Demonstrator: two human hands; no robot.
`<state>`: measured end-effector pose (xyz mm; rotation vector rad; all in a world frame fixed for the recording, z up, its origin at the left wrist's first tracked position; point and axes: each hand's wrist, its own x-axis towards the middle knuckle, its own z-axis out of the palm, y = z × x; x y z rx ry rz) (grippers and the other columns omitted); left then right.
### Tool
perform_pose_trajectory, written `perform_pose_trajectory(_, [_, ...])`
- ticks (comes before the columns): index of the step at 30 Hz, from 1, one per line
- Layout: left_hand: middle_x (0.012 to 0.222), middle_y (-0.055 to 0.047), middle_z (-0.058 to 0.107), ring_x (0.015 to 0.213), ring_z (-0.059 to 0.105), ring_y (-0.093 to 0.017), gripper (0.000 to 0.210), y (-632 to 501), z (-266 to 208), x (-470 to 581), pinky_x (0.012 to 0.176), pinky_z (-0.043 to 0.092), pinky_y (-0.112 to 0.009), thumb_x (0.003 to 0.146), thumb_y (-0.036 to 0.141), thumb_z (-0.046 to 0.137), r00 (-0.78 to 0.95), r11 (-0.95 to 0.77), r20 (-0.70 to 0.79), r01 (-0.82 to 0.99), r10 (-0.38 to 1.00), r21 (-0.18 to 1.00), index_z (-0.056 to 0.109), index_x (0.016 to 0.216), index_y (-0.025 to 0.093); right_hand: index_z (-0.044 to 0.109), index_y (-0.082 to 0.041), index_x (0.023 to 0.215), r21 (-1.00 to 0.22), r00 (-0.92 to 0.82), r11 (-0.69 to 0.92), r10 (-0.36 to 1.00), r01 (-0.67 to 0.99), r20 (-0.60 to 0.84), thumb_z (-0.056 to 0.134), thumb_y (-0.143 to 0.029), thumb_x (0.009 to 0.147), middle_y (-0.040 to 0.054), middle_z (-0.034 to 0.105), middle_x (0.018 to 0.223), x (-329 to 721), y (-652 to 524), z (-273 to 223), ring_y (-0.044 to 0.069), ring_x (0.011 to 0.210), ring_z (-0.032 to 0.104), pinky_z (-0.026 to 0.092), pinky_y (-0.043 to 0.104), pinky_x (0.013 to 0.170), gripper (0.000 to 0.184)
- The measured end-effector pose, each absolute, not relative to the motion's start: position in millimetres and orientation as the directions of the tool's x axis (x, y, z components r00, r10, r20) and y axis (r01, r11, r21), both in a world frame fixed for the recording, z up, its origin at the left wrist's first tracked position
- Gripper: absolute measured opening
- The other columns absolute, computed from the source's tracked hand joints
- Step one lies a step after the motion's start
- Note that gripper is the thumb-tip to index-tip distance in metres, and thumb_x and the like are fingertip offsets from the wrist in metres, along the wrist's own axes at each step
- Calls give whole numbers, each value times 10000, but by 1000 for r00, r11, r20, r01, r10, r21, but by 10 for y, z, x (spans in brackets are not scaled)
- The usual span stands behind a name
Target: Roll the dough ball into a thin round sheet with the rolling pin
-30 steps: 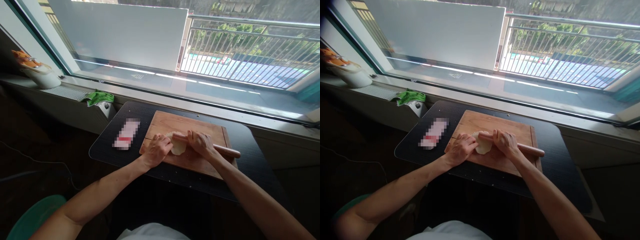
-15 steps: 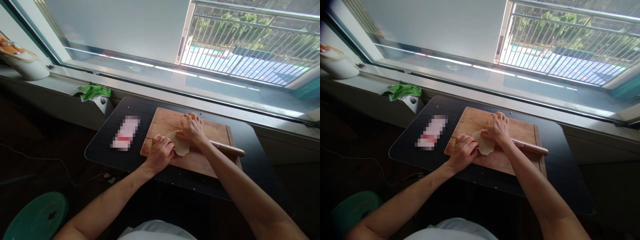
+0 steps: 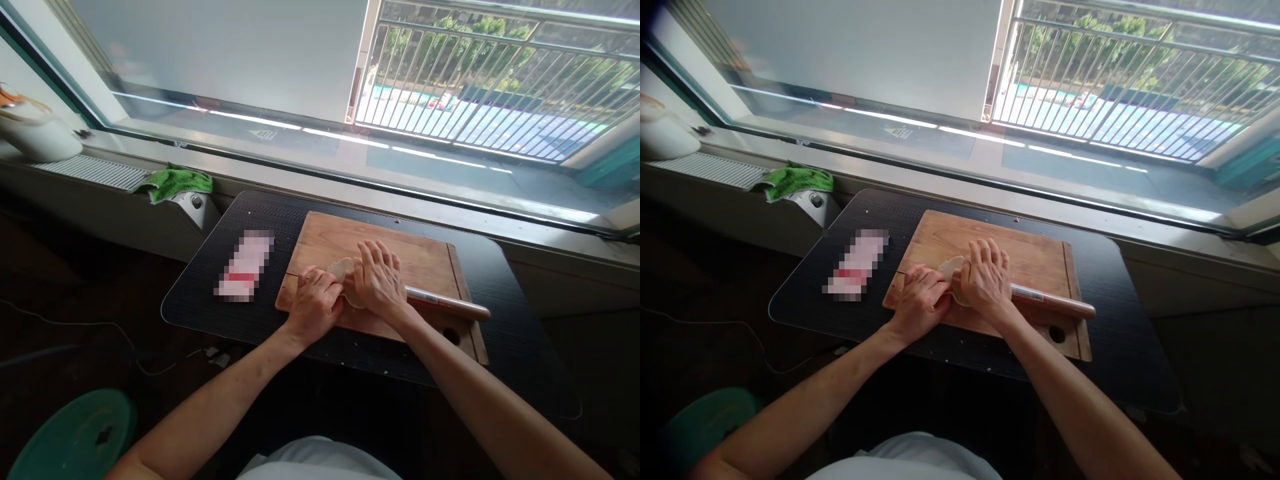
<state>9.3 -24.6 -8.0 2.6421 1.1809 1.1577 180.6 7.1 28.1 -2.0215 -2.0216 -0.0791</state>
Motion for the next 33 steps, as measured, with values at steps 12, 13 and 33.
perform_pose_trajectory(12, [897, -31, 711, 934, 626, -224, 110, -268, -38, 102, 1063, 386, -455, 858, 135, 615, 431, -683, 579, 650, 692, 334, 689, 842, 216, 524, -132, 1449, -146, 12, 23, 972, 989, 237, 326, -287, 988, 163, 509, 1519, 1803, 63, 301, 309, 1466, 327, 235, 513, 1183, 525])
perform_pose_trajectory(13, [903, -32, 711, 940, 625, -225, 111, -269, -37, 104, 1066, 383, -457, 855, 132, 617, 428, -680, 577, 653, 695, 334, 688, 838, 215, 513, -128, 1460, -152, 39, -6, 976, 988, 214, 335, -281, 982, 165, 492, 1533, 1811, 97, 318, 314, 1468, 325, 239, 519, 1181, 532])
perform_pose_trajectory(33, [898, -23, 713, 931, 634, -216, 122, -273, -44, 94, 1073, 382, -457, 854, 139, 609, 433, -672, 560, 659, 707, 339, 692, 836, 227, 563, -148, 1409, -152, -33, 71, 970, 986, 241, 334, -279, 986, 171, 478, 1532, 1811, 138, 293, 331, 1474, 293, 215, 558, 1181, 498])
